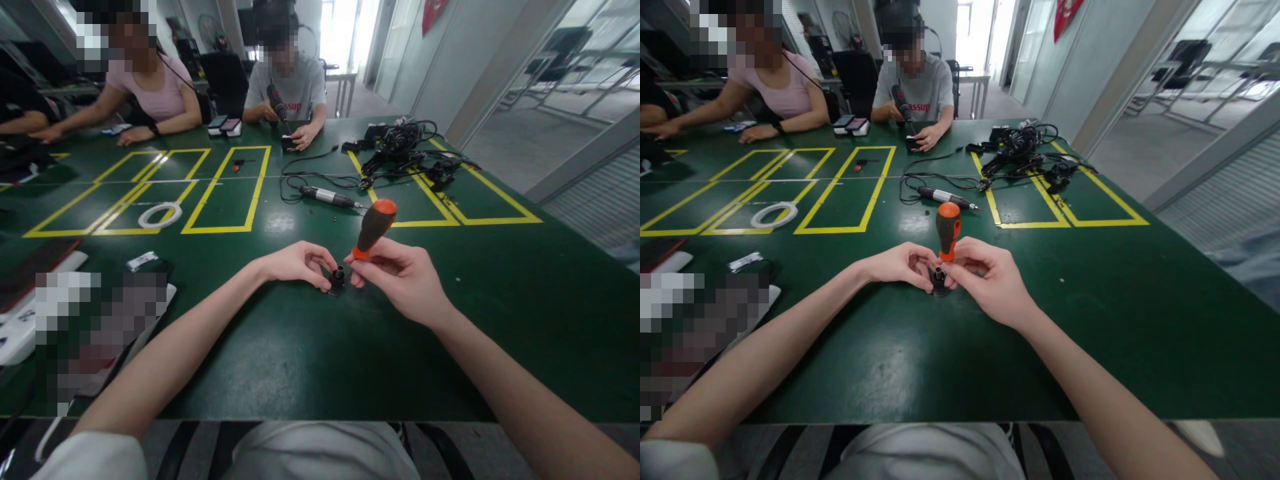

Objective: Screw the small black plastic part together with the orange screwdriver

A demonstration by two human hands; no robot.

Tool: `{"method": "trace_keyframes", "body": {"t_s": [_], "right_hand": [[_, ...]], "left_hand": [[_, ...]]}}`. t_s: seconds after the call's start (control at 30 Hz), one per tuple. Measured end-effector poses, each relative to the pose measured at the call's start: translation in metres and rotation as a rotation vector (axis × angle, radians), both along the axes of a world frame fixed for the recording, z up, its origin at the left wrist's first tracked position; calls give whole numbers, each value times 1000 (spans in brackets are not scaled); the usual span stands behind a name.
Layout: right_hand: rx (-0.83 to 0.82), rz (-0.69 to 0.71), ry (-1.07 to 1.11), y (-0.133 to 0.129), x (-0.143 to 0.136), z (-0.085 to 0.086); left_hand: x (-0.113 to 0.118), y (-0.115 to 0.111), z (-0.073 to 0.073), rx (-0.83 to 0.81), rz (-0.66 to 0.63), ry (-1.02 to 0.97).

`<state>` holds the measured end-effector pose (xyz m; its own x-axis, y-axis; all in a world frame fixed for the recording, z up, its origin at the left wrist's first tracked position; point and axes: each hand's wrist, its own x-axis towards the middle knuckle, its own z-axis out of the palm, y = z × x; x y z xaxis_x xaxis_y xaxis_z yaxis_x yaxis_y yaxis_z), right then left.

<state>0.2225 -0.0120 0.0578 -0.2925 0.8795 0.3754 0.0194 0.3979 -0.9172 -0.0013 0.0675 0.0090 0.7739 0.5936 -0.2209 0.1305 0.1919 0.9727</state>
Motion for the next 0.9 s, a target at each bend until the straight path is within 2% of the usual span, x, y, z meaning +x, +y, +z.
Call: {"method": "trace_keyframes", "body": {"t_s": [0.27,0.47,0.6,0.9], "right_hand": [[-122,80,50,4,3,-4],[-96,19,51,2,0,-7],[-65,-21,35,5,3,-5],[-88,96,-2,5,6,-4]], "left_hand": [[-2,1,3,-15,-35,0],[0,0,-1,-15,41,-5],[0,-1,-1,-24,35,-3],[-1,-3,2,14,43,14]]}}
